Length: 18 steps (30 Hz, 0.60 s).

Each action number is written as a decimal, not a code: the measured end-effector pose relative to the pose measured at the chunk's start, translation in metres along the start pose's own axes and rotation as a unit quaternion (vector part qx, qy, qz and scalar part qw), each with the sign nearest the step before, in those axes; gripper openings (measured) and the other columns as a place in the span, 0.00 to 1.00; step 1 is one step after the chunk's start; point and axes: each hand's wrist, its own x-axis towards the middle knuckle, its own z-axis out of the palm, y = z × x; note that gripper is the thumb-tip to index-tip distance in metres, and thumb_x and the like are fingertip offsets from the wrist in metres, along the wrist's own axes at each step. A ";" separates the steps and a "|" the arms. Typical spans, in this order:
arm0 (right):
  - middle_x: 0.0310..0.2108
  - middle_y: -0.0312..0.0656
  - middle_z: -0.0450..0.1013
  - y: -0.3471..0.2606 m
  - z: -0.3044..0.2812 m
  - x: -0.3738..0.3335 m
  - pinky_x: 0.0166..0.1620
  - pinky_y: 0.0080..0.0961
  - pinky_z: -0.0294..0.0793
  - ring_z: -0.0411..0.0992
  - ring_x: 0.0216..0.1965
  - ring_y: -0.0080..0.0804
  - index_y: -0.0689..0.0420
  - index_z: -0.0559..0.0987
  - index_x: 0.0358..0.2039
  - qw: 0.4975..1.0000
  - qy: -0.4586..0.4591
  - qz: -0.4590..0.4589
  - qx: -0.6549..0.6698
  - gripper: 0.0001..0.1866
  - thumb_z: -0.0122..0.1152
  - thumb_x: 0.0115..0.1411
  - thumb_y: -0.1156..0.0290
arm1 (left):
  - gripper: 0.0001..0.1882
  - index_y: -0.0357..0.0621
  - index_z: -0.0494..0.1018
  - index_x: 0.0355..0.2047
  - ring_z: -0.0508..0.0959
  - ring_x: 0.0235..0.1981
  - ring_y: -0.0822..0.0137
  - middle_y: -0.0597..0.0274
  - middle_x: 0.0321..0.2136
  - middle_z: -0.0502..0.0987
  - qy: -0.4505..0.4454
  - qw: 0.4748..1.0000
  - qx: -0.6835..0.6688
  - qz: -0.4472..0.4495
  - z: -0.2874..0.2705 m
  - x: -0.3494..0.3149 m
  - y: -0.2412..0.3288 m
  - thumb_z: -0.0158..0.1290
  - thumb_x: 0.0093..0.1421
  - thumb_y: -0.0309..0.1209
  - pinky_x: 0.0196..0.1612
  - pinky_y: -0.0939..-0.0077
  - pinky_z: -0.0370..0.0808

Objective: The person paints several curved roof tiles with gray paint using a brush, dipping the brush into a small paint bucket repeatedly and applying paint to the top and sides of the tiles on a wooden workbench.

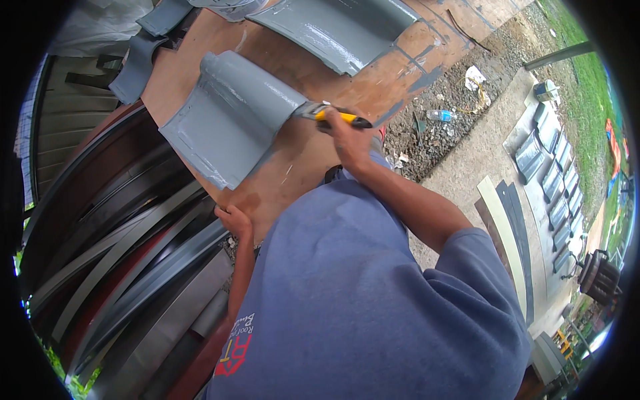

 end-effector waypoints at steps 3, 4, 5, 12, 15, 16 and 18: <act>0.38 0.51 0.80 -0.006 0.039 -0.025 0.42 0.27 0.85 0.82 0.37 0.33 0.73 0.81 0.43 0.999 -0.032 0.022 -0.011 0.19 0.68 0.64 0.66 | 0.29 0.23 0.60 0.61 0.73 0.56 0.30 0.22 0.55 0.71 0.006 1.000 -0.017 0.024 0.003 0.001 -0.009 0.41 0.66 0.34 0.59 0.44 0.69; 0.38 0.51 0.80 -0.004 0.044 -0.031 0.42 0.27 0.86 0.82 0.37 0.33 0.73 0.81 0.43 0.995 -0.068 0.064 -0.023 0.19 0.69 0.63 0.66 | 0.29 0.23 0.60 0.61 0.73 0.56 0.30 0.22 0.55 0.71 0.005 1.000 -0.015 0.025 0.002 0.000 -0.012 0.41 0.66 0.34 0.59 0.44 0.69; 0.38 0.51 0.80 -0.004 0.047 -0.034 0.42 0.27 0.86 0.82 0.37 0.34 0.73 0.81 0.43 0.988 -0.106 0.105 -0.034 0.20 0.69 0.62 0.66 | 0.29 0.23 0.60 0.61 0.73 0.56 0.30 0.23 0.55 0.71 0.006 1.000 -0.009 0.021 0.001 0.001 -0.011 0.41 0.66 0.34 0.59 0.44 0.69; 0.44 0.54 0.77 -0.015 0.023 -0.022 0.46 0.37 0.90 0.82 0.43 0.43 0.73 0.75 0.45 0.984 0.021 0.172 0.027 0.18 0.68 0.62 0.72 | 0.29 0.23 0.60 0.62 0.72 0.57 0.30 0.24 0.56 0.70 0.019 0.999 0.012 0.026 0.003 0.002 -0.007 0.41 0.65 0.33 0.60 0.45 0.69; 0.44 0.52 0.76 -0.002 0.036 -0.023 0.46 0.38 0.89 0.81 0.44 0.45 0.71 0.74 0.45 0.980 0.031 0.184 0.072 0.16 0.67 0.63 0.73 | 0.29 0.23 0.60 0.62 0.72 0.57 0.30 0.24 0.56 0.70 0.019 0.999 0.015 0.021 0.001 0.001 -0.006 0.41 0.65 0.33 0.61 0.45 0.69; 0.44 0.52 0.76 0.004 0.044 -0.026 0.46 0.38 0.90 0.81 0.43 0.45 0.70 0.75 0.44 0.971 0.016 0.223 0.085 0.16 0.67 0.63 0.73 | 0.29 0.23 0.60 0.62 0.72 0.57 0.30 0.24 0.56 0.70 0.018 0.999 0.015 0.021 0.002 -0.001 -0.006 0.41 0.65 0.33 0.61 0.45 0.69; 0.43 0.52 0.77 0.011 0.053 -0.030 0.45 0.37 0.90 0.81 0.41 0.44 0.68 0.75 0.43 0.956 -0.015 0.279 0.092 0.14 0.66 0.63 0.73 | 0.29 0.23 0.60 0.62 0.72 0.57 0.30 0.24 0.56 0.70 0.011 1.000 0.010 0.014 0.001 -0.001 -0.007 0.41 0.65 0.32 0.61 0.45 0.69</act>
